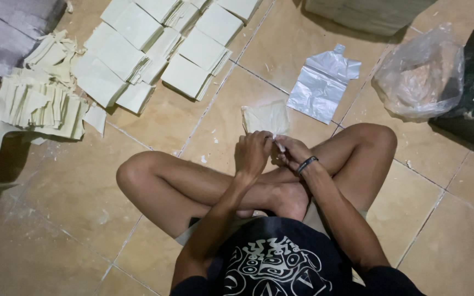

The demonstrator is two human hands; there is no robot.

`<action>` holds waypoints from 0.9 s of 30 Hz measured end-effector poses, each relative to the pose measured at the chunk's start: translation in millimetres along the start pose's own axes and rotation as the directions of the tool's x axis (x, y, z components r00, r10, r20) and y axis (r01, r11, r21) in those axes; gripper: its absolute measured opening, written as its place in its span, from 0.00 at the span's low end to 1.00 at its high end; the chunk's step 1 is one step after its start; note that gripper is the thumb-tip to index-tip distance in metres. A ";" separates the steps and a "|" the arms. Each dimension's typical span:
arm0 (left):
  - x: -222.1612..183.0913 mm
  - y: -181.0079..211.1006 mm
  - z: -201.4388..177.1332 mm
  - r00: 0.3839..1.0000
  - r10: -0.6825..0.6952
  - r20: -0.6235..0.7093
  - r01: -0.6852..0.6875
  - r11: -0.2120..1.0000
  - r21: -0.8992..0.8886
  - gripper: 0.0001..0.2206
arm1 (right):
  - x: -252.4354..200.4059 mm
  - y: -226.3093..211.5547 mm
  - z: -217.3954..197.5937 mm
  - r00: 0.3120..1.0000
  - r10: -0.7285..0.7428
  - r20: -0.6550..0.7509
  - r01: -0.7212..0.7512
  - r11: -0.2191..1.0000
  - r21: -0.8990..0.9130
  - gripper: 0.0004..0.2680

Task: The person packages rectangular food items into plastic bags by hand, arranging several stacks of the items into a larger clear bag and then individually bagging single portions and sealing them.

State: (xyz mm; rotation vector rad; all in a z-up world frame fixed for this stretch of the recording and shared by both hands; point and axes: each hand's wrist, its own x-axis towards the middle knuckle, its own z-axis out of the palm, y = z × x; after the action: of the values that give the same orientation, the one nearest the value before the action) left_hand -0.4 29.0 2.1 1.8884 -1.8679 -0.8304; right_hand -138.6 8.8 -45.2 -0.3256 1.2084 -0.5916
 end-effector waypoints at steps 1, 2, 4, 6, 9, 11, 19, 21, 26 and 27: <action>2.7 -2.5 1.7 1.000 0.006 -0.004 -0.006 0.999 0.038 0.08 | -8.0 -3.8 5.9 0.999 -0.029 -0.021 0.028 0.999 -0.045 0.04; 4.5 -5.3 3.6 1.000 0.010 -0.005 -0.010 0.997 0.076 0.08 | -16.3 -6.5 11.9 0.998 -0.055 -0.040 0.052 0.995 -0.091 0.05; 9.8 -8.4 4.8 1.000 0.024 0.002 -0.024 0.995 0.094 0.08 | 8.4 8.5 -7.5 0.994 -0.094 -0.053 0.086 0.988 -0.132 0.07; 11.1 -7.4 0.9 0.999 0.039 0.007 -0.039 0.993 0.114 0.08 | 19.2 15.7 -15.4 0.989 -0.133 -0.063 0.121 0.978 -0.173 0.08; 6.4 3.5 -12.3 0.999 0.028 0.033 -0.031 0.995 0.094 0.10 | 19.4 14.6 -15.4 0.976 -0.197 -0.093 0.166 0.949 -0.268 0.09; 4.3 14.8 -23.2 0.999 -0.006 0.042 0.005 1.000 0.025 0.09 | 27.2 12.3 -20.2 0.937 -0.342 -0.077 0.269 0.841 -0.470 0.07; 8.2 22.7 -34.7 0.996 0.086 -0.012 -0.085 0.995 0.060 0.08 | 29.5 0.2 -27.4 0.889 -0.456 0.040 0.287 0.487 -0.825 0.06; 6.3 21.6 -32.4 0.995 0.102 -0.015 -0.100 0.989 0.105 0.06 | 28.0 2.2 -28.5 0.844 -0.529 0.090 0.283 0.296 -0.912 0.06; 4.6 19.1 -25.6 0.977 0.165 -0.136 -0.121 0.951 0.285 0.05 | 19.6 1.2 -23.6 0.833 -0.548 0.080 0.169 0.114 -0.979 0.06; 8.8 14.3 -20.4 0.975 0.173 -0.140 -0.127 0.949 0.287 0.05 | 10.0 -9.2 -18.6 0.827 -0.556 0.080 0.171 0.114 -0.979 0.06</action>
State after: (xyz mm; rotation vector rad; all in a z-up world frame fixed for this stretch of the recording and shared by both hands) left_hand 0.9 16.3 25.3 1.8739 -2.0786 -0.3665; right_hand -156.2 -3.2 -54.3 -1.7951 1.7329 -0.1854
